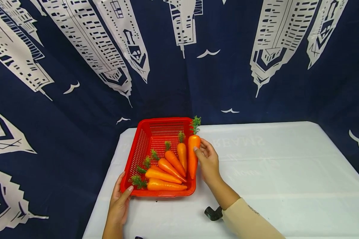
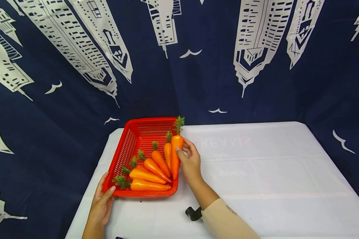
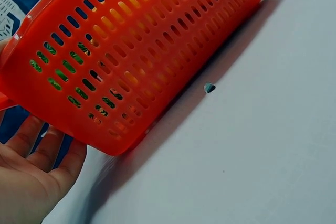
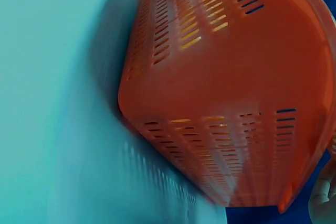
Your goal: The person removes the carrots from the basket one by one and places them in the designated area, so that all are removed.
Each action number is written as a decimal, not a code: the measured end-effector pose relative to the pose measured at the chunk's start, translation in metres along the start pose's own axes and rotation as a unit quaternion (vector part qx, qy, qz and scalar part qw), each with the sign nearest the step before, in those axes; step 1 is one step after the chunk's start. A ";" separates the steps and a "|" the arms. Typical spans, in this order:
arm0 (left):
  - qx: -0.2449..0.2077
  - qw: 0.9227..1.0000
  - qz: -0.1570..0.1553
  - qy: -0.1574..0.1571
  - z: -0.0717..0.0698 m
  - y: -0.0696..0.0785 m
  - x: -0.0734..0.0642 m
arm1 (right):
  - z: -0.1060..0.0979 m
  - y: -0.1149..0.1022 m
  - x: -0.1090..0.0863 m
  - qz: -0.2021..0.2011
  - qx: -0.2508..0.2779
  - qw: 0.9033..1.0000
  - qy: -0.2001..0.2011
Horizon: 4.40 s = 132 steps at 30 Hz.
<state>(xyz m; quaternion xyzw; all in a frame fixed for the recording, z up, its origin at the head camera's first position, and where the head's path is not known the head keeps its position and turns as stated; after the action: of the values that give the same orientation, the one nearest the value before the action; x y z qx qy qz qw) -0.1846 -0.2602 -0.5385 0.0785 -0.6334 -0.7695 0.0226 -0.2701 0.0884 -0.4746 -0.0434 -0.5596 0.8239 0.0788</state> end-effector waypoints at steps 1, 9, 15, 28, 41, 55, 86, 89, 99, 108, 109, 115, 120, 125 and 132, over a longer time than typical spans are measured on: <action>0.001 1.000 -0.001 0.000 0.000 0.000 0.000 | -0.002 0.000 0.000 0.001 -0.001 1.000 0.001; 0.004 1.000 -0.002 -0.002 0.001 0.001 0.001 | -0.023 0.008 0.004 0.023 -0.025 0.999 0.023; 0.000 1.000 0.003 -0.004 0.001 0.000 0.001 | -0.034 0.011 0.004 0.026 -0.041 0.998 0.036; -0.004 1.000 0.011 -0.009 0.001 -0.002 0.001 | -0.056 0.025 0.007 0.048 -0.053 0.996 0.062; -0.017 1.000 0.016 -0.010 0.002 0.000 0.000 | -0.073 0.039 0.009 0.087 -0.090 0.989 0.074; -0.017 1.000 0.015 -0.009 0.002 -0.001 0.000 | -0.091 0.048 0.014 0.115 -0.151 0.978 0.082; -0.006 1.000 0.008 -0.006 0.001 0.000 -0.002 | -0.088 0.056 0.027 0.151 -0.369 0.917 -0.003; -0.007 1.000 0.009 -0.004 0.001 -0.001 -0.002 | -0.089 0.056 0.027 0.154 -0.375 0.914 -0.007; -0.009 1.000 0.007 -0.001 0.001 -0.001 -0.002 | -0.091 0.056 0.024 0.162 -0.371 0.914 -0.010; -0.008 1.000 0.008 -0.003 0.001 -0.001 -0.003 | -0.094 0.054 0.024 0.160 -0.365 0.917 -0.005; -0.008 1.000 0.007 -0.003 0.001 -0.001 -0.003 | -0.094 0.055 0.024 0.160 -0.362 0.918 -0.005; -0.009 1.000 0.011 -0.006 0.002 -0.001 -0.002 | -0.096 0.056 0.023 0.165 -0.350 0.922 -0.003; -0.011 1.000 0.016 -0.008 0.002 -0.001 -0.002 | -0.098 0.055 0.020 0.169 -0.343 0.924 -0.001; -0.014 1.000 0.015 -0.008 0.002 -0.001 -0.002 | -0.101 0.054 0.017 0.172 -0.333 0.927 -0.001; -0.015 1.000 0.016 -0.007 0.003 -0.001 -0.002 | -0.103 0.054 0.017 0.172 -0.314 0.934 -0.005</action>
<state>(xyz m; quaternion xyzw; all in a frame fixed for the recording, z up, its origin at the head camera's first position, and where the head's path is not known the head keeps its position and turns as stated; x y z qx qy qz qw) -0.1827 -0.2573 -0.5388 0.0624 -0.6233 -0.7789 0.0318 -0.2747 0.1662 -0.5624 -0.1569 -0.7745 0.6070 -0.0846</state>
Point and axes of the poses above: each hand's wrist, its own x-axis towards the middle knuckle, its own z-axis out of the palm, y = z × x, the point moved 9 cm from there along x, towards the middle knuckle, and after that the axes turned 2 degrees about z, right-handed, at the moved point
